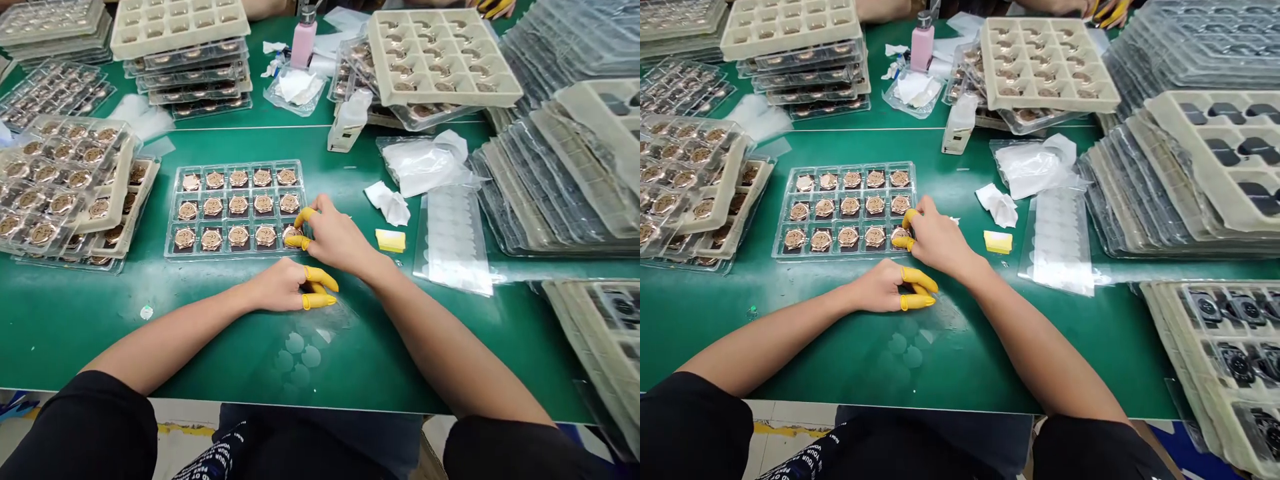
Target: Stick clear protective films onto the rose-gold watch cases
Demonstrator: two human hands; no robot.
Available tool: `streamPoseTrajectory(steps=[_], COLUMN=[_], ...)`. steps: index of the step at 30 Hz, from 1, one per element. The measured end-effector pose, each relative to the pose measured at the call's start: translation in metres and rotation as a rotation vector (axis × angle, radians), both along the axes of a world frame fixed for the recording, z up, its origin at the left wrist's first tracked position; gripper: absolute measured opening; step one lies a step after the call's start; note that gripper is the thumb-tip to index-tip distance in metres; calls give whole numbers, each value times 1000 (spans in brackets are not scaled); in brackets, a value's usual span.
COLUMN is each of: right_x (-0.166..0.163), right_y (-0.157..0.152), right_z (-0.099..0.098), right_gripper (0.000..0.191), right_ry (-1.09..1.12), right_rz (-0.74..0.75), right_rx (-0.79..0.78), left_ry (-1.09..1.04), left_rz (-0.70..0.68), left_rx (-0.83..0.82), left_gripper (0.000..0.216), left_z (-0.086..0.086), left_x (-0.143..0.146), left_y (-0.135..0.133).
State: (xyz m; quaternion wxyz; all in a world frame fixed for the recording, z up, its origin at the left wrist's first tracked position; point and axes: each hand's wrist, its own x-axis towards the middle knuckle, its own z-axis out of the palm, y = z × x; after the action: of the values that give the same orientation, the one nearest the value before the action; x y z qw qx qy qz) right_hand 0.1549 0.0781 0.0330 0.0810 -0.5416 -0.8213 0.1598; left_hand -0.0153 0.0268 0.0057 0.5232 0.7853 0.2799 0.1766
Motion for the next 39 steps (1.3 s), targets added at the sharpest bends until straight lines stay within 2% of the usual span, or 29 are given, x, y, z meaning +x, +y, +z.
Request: streamPoseTrajectory(steps=[2, 5, 7, 9, 11, 13, 17, 20, 22, 24, 27, 28, 29, 32, 35, 37, 39], right_x=[3, 12, 20, 27, 32, 33, 29, 28, 33, 44, 70, 79, 86, 97, 96, 95, 96], right_y=[-1, -12, -26, -41, -53, -60, -60, -60, -60, -54, -28, -16, -3, 26, 40, 54, 80], right_z=[-6, -9, -5, 1, 5, 6, 0, -3, -4, -4, -4, -6, -8, -21, -25, -14, 10], right_gripper=[14, 21, 35, 51, 69, 79, 79, 80, 76, 59, 19, 13, 12, 12, 12, 9, 13], right_ry=[196, 609, 931, 1151, 1205, 1159, 1075, 1082, 1046, 918, 623, 542, 482, 374, 348, 393, 487], right_rz=[-22, -186, -308, -356, -360, -375, -416, -422, -372, -256, -133, -103, -48, 93, 101, 26, -155], right_rx=[-35, -111, -163, -307, -517, -646, -688, -717, -715, -594, -53, 105, 175, 105, 54, 123, 233], left_ry=[3, 12, -7, -70, -148, -191, -175, -177, -178, -177, -205, -219, -232, -259, -286, -295, -295], left_rz=[1, 28, 91, 179, 259, 312, 386, 433, 434, 430, 442, 444, 443, 439, 447, 453, 457], left_rx=[41, 39, -63, -229, -385, -452, -400, -381, -375, -377, -406, -419, -433, -491, -537, -545, -544], left_gripper=[26, 26, 30, 46, 72, 84, 66, 63, 61, 58, 58, 58, 59, 60, 63, 65, 65], left_z=[0, 0, -1, -2, -5, -7, -6, -4, -4, -4, -5, -6, -6, -6, -6, -5, -5], left_x=[-1, -2, 0, 2, 4, 6, 5, 5, 5, 5, 6, 7, 7, 7, 6, 6, 6], left_y=[-1, -1, 1, 2, 4, 5, 2, -1, -1, -1, 1, 2, 2, 4, 6, 6, 6])
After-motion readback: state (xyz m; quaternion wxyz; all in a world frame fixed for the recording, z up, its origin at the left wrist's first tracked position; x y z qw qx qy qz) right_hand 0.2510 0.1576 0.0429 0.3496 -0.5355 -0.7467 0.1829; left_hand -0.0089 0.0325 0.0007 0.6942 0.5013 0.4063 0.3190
